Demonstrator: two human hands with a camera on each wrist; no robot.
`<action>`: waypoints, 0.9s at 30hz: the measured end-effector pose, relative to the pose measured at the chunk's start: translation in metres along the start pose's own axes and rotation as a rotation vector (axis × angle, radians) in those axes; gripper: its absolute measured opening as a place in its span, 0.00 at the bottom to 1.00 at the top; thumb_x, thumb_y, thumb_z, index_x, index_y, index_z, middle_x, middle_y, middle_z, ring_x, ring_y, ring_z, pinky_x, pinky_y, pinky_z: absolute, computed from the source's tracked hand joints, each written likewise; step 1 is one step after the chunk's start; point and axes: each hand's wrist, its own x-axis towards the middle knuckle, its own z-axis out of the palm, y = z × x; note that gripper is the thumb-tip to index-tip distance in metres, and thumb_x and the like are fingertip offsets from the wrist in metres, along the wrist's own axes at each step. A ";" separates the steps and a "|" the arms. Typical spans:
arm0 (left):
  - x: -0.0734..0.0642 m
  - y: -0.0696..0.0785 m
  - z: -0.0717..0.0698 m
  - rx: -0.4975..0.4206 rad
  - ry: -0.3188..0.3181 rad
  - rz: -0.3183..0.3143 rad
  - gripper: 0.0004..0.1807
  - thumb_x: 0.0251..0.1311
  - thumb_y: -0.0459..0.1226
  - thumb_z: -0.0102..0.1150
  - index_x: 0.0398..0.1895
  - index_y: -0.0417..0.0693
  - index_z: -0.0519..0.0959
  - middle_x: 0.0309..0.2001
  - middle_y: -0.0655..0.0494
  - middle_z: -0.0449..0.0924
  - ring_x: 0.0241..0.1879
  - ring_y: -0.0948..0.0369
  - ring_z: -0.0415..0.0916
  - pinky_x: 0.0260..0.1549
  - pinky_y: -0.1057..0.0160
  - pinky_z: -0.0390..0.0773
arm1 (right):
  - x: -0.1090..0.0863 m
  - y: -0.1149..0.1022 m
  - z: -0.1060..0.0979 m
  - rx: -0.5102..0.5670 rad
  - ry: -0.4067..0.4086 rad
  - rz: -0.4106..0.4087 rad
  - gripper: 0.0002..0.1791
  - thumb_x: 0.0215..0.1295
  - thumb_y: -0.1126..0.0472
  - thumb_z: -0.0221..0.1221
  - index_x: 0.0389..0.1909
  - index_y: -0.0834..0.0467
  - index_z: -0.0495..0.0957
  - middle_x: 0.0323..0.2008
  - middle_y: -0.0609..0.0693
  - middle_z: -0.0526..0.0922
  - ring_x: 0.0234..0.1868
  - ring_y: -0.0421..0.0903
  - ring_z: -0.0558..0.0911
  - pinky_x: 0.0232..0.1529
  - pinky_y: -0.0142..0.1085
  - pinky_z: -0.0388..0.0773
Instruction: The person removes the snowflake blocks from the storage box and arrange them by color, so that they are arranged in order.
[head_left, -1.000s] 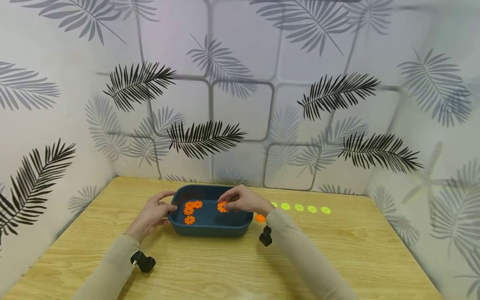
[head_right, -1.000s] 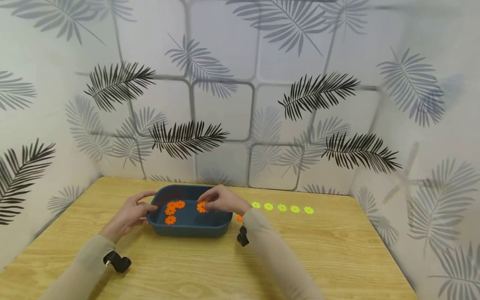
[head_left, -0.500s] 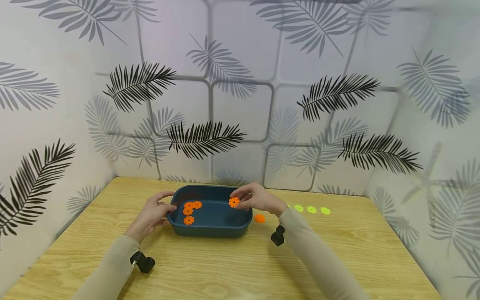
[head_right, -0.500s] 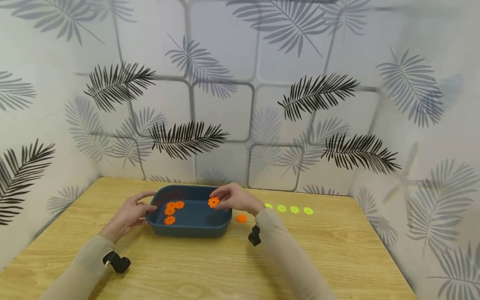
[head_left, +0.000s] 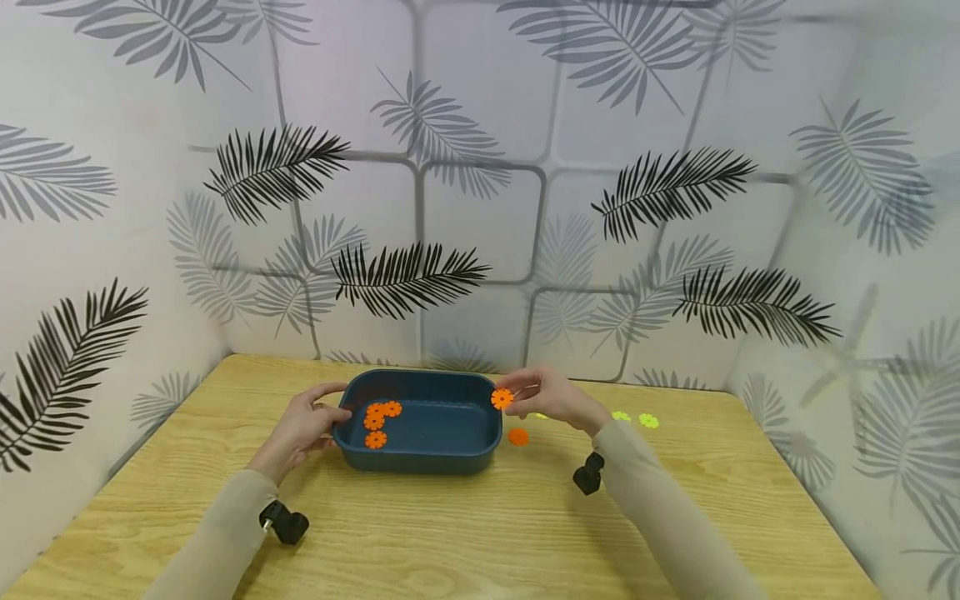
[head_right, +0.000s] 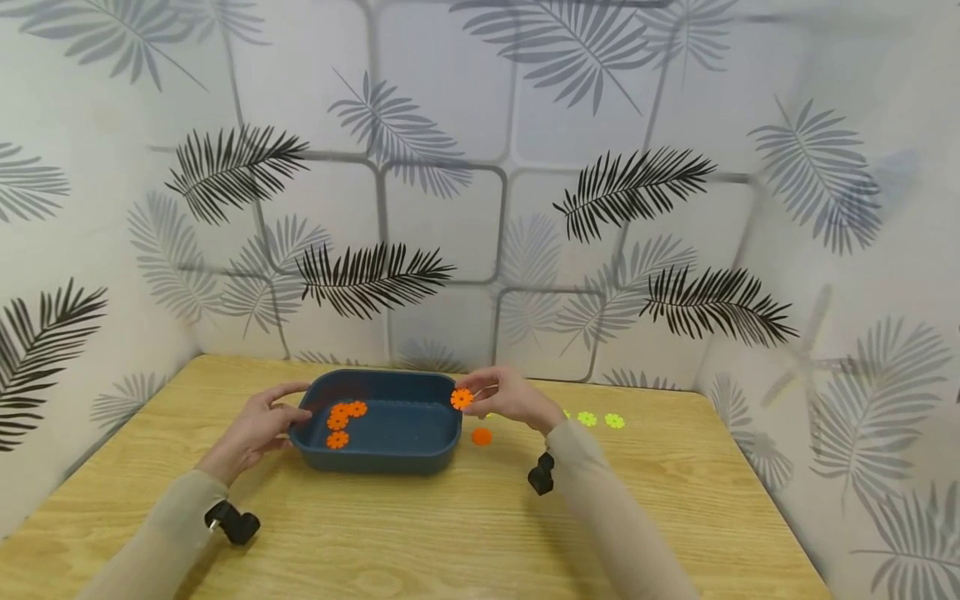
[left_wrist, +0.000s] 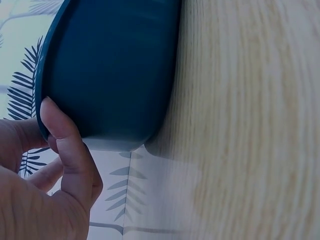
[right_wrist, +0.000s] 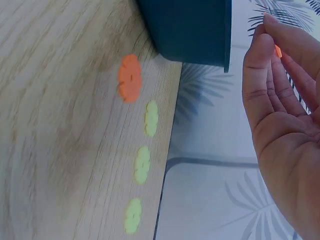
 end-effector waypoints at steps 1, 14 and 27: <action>0.000 0.000 0.000 0.000 -0.001 -0.001 0.31 0.66 0.33 0.57 0.72 0.50 0.63 0.38 0.45 0.80 0.26 0.59 0.80 0.22 0.63 0.82 | -0.002 0.002 -0.002 -0.003 0.001 -0.002 0.25 0.61 0.68 0.65 0.60 0.66 0.75 0.46 0.60 0.82 0.40 0.64 0.83 0.46 0.58 0.80; 0.000 0.000 0.000 0.006 -0.003 -0.002 0.31 0.66 0.34 0.56 0.72 0.50 0.63 0.36 0.46 0.81 0.24 0.61 0.78 0.20 0.65 0.79 | -0.029 0.025 -0.013 -0.068 0.040 0.097 0.24 0.58 0.67 0.67 0.57 0.65 0.78 0.50 0.58 0.82 0.43 0.48 0.84 0.47 0.39 0.83; -0.001 -0.001 -0.001 0.009 -0.017 0.008 0.30 0.67 0.33 0.55 0.72 0.50 0.62 0.36 0.44 0.81 0.22 0.61 0.79 0.20 0.65 0.80 | -0.039 0.055 -0.023 -0.237 0.025 0.122 0.19 0.55 0.67 0.70 0.50 0.62 0.83 0.47 0.56 0.85 0.44 0.47 0.81 0.46 0.37 0.81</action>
